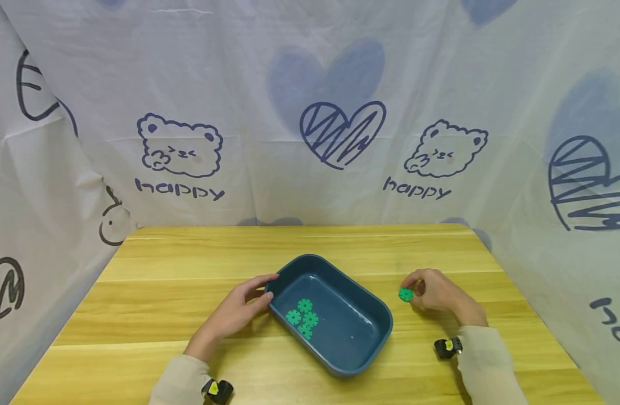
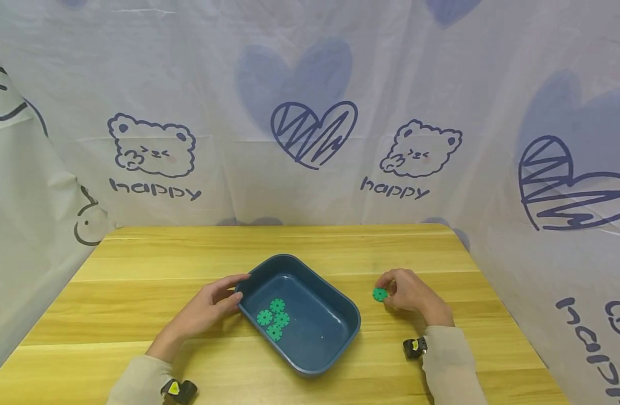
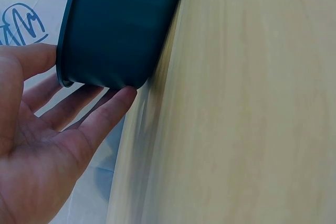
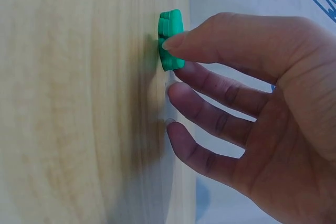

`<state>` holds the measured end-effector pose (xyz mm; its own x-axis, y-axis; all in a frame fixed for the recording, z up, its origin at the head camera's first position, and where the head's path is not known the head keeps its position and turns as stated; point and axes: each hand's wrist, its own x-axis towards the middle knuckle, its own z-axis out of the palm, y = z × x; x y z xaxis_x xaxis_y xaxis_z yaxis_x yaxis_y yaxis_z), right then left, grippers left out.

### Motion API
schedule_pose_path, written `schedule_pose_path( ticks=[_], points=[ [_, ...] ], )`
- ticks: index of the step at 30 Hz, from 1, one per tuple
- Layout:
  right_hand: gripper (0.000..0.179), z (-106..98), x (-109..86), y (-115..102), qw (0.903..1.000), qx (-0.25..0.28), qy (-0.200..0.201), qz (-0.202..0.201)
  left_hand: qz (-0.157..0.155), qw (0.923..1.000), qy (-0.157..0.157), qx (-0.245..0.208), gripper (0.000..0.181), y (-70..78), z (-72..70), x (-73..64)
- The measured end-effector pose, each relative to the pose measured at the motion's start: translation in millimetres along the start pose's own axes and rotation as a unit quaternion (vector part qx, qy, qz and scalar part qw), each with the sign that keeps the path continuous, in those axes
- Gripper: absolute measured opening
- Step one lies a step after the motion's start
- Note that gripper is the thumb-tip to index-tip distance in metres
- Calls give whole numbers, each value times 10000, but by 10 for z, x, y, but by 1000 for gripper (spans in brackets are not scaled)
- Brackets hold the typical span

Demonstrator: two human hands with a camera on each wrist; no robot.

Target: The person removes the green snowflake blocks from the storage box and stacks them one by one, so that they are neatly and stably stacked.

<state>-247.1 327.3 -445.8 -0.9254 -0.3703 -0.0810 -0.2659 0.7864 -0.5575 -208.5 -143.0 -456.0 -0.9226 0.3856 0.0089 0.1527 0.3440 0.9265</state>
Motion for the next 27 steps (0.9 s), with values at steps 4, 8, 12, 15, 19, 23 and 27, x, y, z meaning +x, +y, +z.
schedule_pose_path(
  ticks=[4, 8, 12, 15, 19, 23, 27],
  points=[
    [31, 10, -3, 3, 10000, 30, 4, 6, -7, 10000, 14, 8, 47, -4, -2, -4],
    [31, 18, -9, 5, 10000, 34, 20, 3, 23, 10000, 9, 21, 47, -8, 0, -8],
    [30, 7, -23, -11, 10000, -40, 68, -15, 70, 10000, -11, 22, 47, -15, 3, -8],
    [30, -21, -25, -51, 9998, -144, 123, 48, 85, 10000, -3, 20, 47, -18, -4, -12],
    [30, -54, -18, -128, 9996, -246, 145, 76, 78, 10000, 18, 28, 47, -23, -13, -16],
    [31, -87, -13, -231, 9994, -273, 93, -176, 132, 9999, 12, 50, 47, -25, -16, -12],
    [32, -123, -20, -372, 9985, -229, 136, -469, 189, 9998, 4, 90, 47, -26, -14, -3]
  ],
)
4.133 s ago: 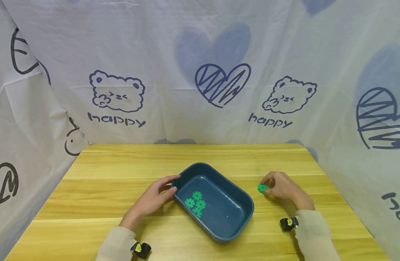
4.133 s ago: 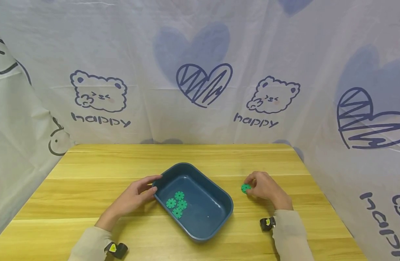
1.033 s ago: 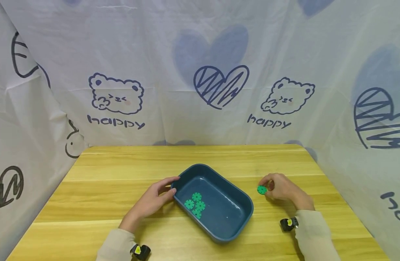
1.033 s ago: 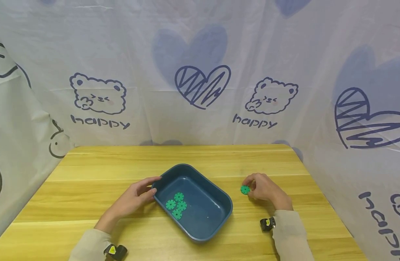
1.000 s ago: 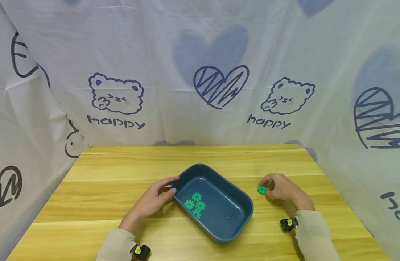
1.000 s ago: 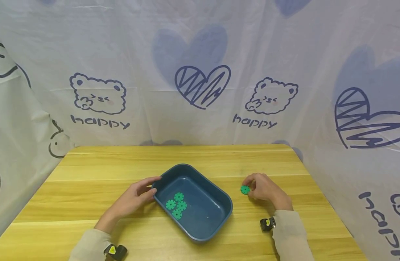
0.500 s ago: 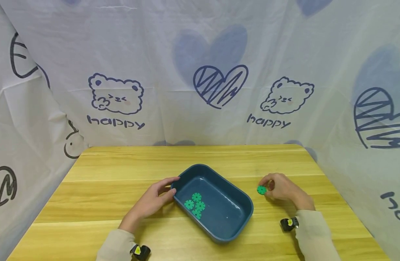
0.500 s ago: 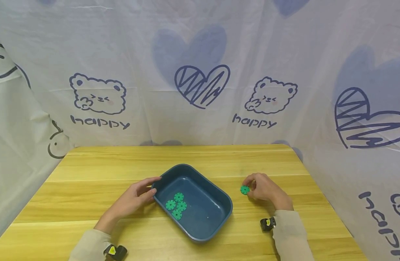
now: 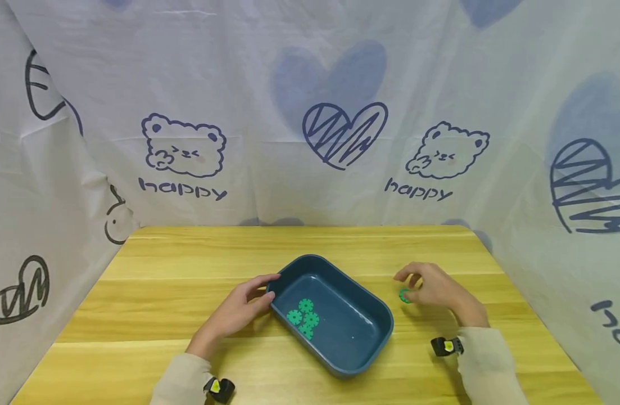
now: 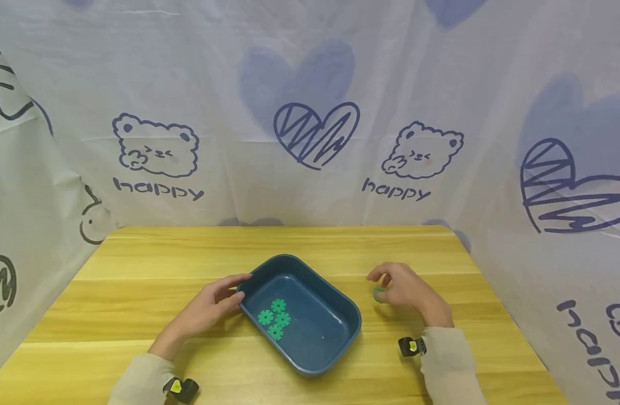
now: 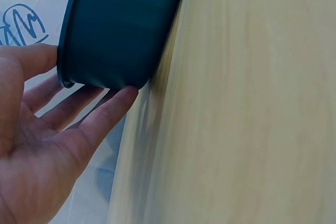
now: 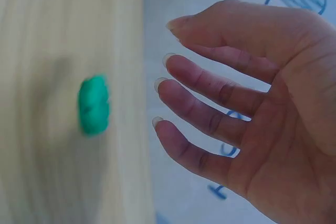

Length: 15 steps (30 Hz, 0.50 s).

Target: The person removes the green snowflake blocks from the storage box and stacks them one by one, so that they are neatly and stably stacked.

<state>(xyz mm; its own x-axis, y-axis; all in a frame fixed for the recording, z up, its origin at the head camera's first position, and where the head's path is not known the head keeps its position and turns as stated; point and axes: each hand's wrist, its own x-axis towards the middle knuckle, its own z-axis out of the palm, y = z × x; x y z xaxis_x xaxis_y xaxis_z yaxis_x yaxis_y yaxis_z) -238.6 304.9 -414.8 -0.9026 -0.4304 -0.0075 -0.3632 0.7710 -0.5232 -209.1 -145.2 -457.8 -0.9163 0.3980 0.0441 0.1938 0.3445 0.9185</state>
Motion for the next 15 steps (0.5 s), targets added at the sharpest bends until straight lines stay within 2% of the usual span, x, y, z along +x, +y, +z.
schedule_pose_path(
  ticks=[4, 7, 12, 15],
  points=[
    [30, -49, 40, -199, 9994, 33, 75, -338, 14, 10000, -14, 7, 46, -8, -4, 5],
    [27, -85, 94, -374, 9984, 80, -23, -568, 43, 10000, -39, -3, 47, -13, -2, 7],
    [27, -109, 248, -707, 9958, 37, -480, -784, 82, 10000, -51, 12, 47, -6, -4, 3],
    [26, -78, 376, -901, 9909, -150, -856, -1024, 87, 9999, -61, 3, 47, -4, -2, 7]
  ],
)
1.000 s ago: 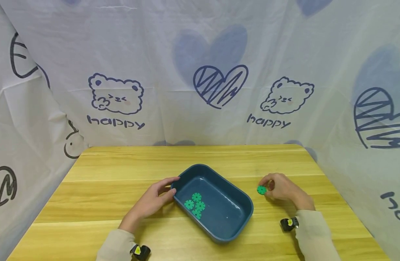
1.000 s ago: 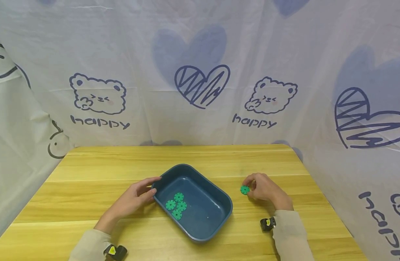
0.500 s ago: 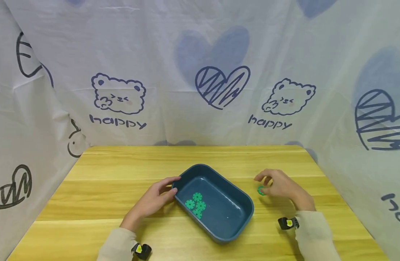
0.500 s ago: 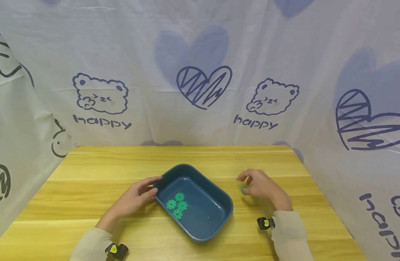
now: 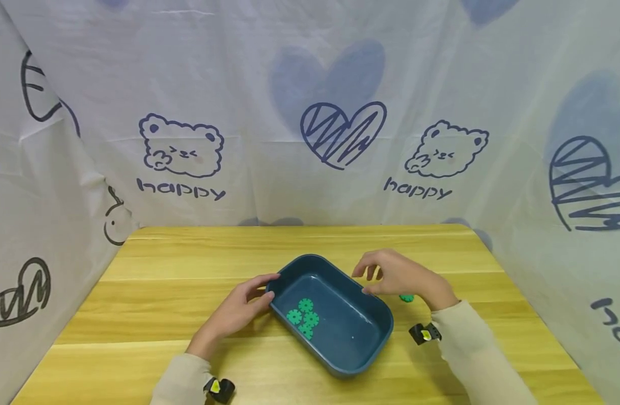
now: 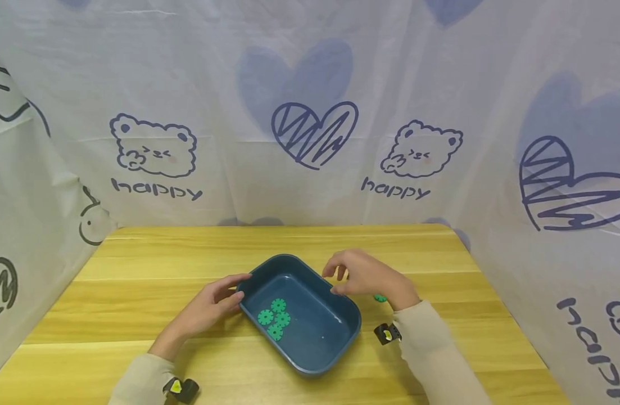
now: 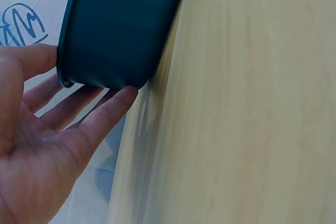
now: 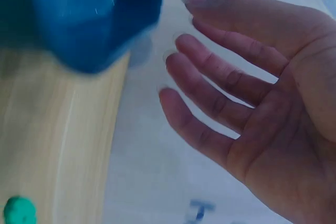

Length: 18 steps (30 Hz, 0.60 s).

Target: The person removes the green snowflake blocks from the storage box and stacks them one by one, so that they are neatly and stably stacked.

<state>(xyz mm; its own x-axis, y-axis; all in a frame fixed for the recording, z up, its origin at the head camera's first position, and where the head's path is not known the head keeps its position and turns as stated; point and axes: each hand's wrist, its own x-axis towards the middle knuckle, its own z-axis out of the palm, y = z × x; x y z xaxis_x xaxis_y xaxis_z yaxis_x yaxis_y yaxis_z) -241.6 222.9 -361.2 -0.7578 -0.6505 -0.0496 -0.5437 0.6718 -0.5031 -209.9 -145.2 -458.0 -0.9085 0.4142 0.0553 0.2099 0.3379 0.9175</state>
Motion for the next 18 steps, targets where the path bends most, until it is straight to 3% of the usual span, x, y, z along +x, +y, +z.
schedule_pose_path(
  ticks=[8, 13, 18],
  points=[
    [25, 71, 459, -330, 9943, -104, -738, -764, -5, 10000, 9, -10, 47, -12, -9, -5],
    [23, 189, 707, -385, 9889, -10, -941, -1150, 2, 10000, -10, -26, 47, -17, -9, 2],
    [25, 343, 865, -385, 9860, 248, -1103, -1224, -45, 10000, -35, -67, 47, -8, -6, -2]
  ],
)
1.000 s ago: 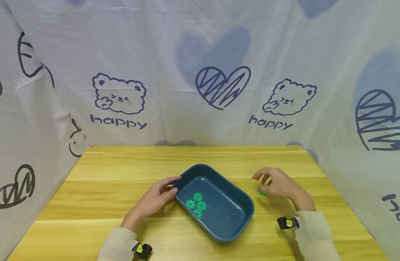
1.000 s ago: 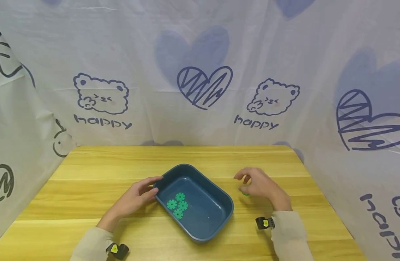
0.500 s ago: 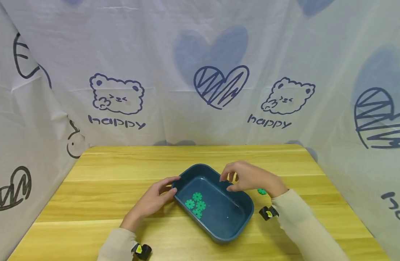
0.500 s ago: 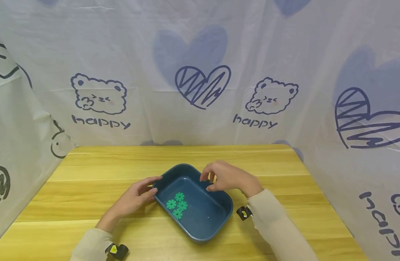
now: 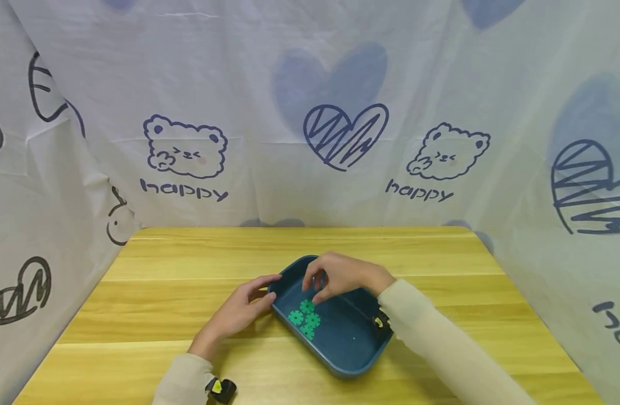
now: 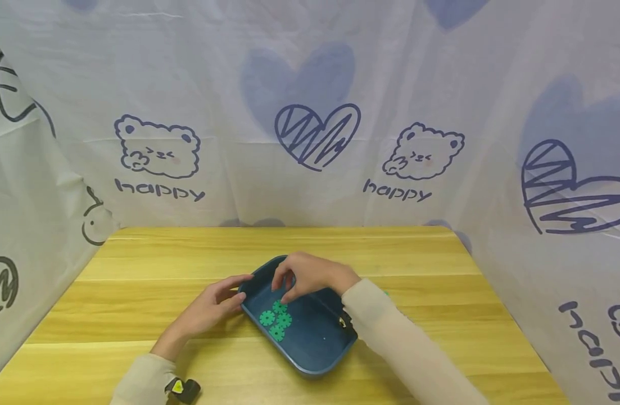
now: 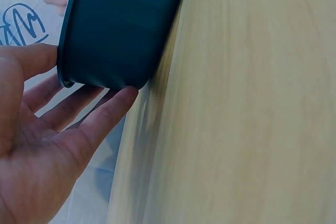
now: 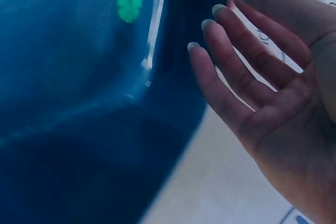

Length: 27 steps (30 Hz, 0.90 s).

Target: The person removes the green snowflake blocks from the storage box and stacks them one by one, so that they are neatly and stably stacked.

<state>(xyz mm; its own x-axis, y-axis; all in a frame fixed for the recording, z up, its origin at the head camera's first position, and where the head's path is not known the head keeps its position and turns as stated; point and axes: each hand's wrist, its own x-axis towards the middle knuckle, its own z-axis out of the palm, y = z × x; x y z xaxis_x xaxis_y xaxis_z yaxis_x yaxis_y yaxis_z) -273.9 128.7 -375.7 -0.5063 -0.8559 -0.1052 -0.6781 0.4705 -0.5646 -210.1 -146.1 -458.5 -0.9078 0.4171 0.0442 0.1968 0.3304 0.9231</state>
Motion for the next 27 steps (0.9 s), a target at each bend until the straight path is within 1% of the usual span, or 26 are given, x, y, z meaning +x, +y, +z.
schedule_pose_path(
  ticks=[3, 6, 9, 14, 21, 27],
  points=[
    [26, 85, 67, 50, 9998, 161, -30, 61, -38, 10000, 4, -22, 46, 7, 5, 1],
    [26, 172, 112, 101, 9996, 205, -21, 188, -26, 10000, -10, -33, 46, 11, 6, -1],
    [26, 260, 141, 147, 9995, 133, -21, 280, -5, 10000, -22, -51, 46, 7, 6, -2],
    [26, 381, 164, 205, 9998, -54, 20, 213, 6, 10000, -30, -61, 46, -2, 5, -5],
    [27, 458, 169, 261, 9989, -179, 63, 419, -15, 10000, -60, -78, 46, -2, 16, -4],
    [30, 480, 174, 288, 9988, -245, 70, 418, -16, 10000, -45, -57, 46, 4, 13, -3]
  ],
)
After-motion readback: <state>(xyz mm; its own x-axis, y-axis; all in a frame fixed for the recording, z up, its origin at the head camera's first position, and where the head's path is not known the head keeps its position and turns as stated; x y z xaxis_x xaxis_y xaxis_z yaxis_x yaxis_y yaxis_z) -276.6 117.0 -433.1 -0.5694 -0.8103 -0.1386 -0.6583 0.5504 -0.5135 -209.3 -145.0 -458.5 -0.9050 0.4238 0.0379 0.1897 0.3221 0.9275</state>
